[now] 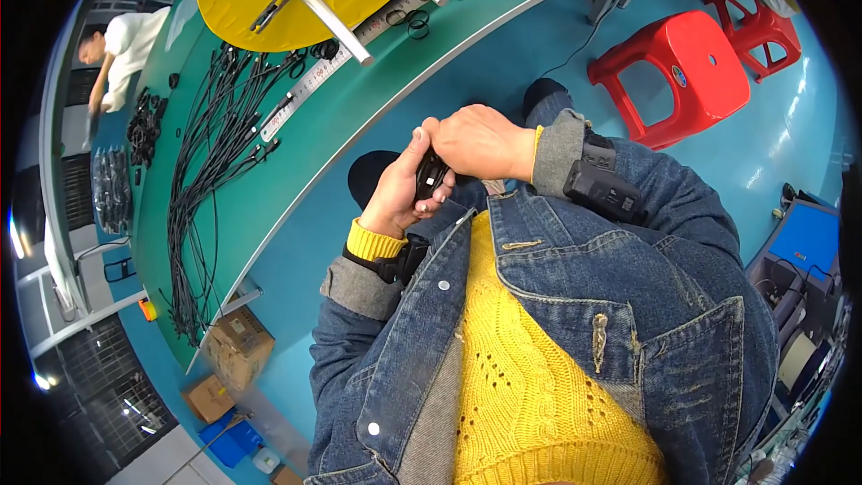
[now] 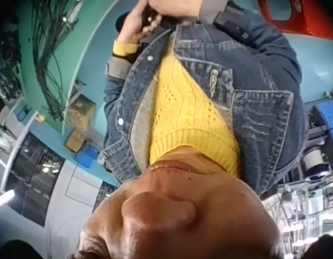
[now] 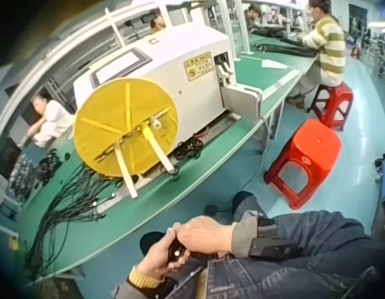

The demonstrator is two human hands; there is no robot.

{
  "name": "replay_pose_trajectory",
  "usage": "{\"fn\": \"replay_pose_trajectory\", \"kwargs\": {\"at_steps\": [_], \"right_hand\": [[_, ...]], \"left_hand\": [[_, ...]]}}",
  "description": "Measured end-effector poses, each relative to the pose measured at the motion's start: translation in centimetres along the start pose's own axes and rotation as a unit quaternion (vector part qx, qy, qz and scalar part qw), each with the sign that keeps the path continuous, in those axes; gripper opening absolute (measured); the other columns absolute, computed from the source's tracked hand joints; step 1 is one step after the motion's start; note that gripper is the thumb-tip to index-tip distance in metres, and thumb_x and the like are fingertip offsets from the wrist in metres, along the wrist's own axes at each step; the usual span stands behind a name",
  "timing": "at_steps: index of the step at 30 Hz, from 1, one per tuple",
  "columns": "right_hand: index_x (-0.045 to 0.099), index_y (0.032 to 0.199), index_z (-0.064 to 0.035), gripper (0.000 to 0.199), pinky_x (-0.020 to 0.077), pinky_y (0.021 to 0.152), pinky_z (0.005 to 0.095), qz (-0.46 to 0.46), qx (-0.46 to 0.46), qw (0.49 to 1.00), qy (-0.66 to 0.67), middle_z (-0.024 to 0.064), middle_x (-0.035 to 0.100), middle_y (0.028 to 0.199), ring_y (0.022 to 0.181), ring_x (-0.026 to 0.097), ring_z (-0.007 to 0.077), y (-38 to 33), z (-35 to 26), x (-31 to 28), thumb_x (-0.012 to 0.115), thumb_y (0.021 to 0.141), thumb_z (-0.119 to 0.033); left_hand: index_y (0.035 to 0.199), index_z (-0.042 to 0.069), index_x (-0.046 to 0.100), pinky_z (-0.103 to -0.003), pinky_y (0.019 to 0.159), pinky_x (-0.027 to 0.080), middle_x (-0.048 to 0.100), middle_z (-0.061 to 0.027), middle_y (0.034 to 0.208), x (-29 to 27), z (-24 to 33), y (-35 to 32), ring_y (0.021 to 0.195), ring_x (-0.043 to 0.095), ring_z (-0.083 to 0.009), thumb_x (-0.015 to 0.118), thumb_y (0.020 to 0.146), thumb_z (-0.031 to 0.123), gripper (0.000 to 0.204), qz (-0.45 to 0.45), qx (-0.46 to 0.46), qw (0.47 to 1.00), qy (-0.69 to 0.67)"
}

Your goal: Winding black electrical cables onto a yellow spool machine at a production workbench.

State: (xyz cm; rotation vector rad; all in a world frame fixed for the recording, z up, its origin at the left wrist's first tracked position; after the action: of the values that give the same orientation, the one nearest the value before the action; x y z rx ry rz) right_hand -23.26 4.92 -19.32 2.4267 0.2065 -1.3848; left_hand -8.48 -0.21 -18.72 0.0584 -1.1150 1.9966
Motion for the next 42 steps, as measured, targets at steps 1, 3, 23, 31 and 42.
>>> {"fn": "replay_pose_trajectory", "kwargs": {"at_steps": [1, 3, 23, 31, 42], "right_hand": [[0.049, 0.08, 0.0028, 0.015, 0.0468, 0.054, 0.0433, 0.018, 0.055, 0.997, 0.059, 0.0194, 0.059, 0.064, 0.061, 0.059, 0.0365, -0.4, -0.2, 0.4, 0.05, 0.077, -0.012], [0.052, 0.078, 0.0033, 0.017, 0.0477, 0.058, 0.0439, 0.056, 0.156, 0.971, 0.174, 0.0206, 0.061, 0.069, 0.067, 0.061, 0.0367, -0.5, -0.4, 1.3, 0.049, 0.079, -0.014], [0.046, 0.087, 0.0029, 0.024, 0.0456, 0.059, 0.047, -0.012, 0.057, 0.995, 0.084, 0.0209, 0.058, 0.065, 0.066, 0.059, 0.04, 0.0, -0.6, 3.2, 0.054, 0.077, -0.017], [0.046, 0.083, 0.0026, 0.025, 0.0437, 0.06, 0.0489, -0.054, -0.001, 0.942, 0.333, 0.0253, 0.057, 0.068, 0.068, 0.056, 0.0427, 0.4, -0.4, 1.6, 0.054, 0.078, -0.02], [0.052, 0.087, 0.0034, 0.038, 0.0456, 0.058, 0.0417, -0.064, 0.146, 0.966, 0.205, 0.0174, 0.059, 0.063, 0.06, 0.059, 0.0337, 1.5, -0.5, 5.8, 0.049, 0.088, -0.035]], "left_hand": [[0.074, 0.001, 0.052, -0.018, 0.026, 0.025, 0.051, -0.0068, 0.057, -0.1, -0.2, 0.3, 0.032, 0.039, -0.0084, 0.038, 0.087, 0.059, 0.061, -0.001, -0.002, 1.0, -0.001], [0.078, 0.002, 0.052, -0.017, 0.027, 0.026, 0.052, -0.0068, 0.057, -0.8, -0.2, 0.8, 0.031, 0.037, -0.0074, 0.037, 0.086, 0.061, 0.061, -0.008, -0.018, 0.998, 0.052], [0.082, 0.006, 0.058, -0.022, 0.042, 0.037, 0.054, -0.0021, 0.064, -1.5, -1.4, -1.2, 0.057, 0.052, -0.0106, 0.062, 0.078, 0.024, 0.019, -0.055, 0.007, 0.987, 0.152], [0.072, 0.003, 0.06, -0.031, 0.049, 0.044, 0.06, -0.0059, 0.062, -2.8, -5.0, 1.1, 0.053, 0.055, -0.0155, 0.065, 0.072, 0.018, 0.016, 0.091, 0.302, 0.883, 0.349], [0.086, 0.003, 0.058, -0.027, 0.051, 0.044, 0.057, -0.0024, 0.067, -3.4, -5.8, 1.9, 0.052, 0.051, -0.012, 0.061, 0.078, 0.019, 0.018, 0.097, 0.157, 0.937, 0.298]]}}
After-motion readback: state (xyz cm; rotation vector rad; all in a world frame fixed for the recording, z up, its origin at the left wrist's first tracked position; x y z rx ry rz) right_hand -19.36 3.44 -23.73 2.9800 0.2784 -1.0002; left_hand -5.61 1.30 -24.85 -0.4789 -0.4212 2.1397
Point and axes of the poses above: each hand's wrist, its own y-axis towards the middle knuckle, its own x-axis out of the palm, z = x × y, the point moved 1 cm from there along y, towards the middle knuckle
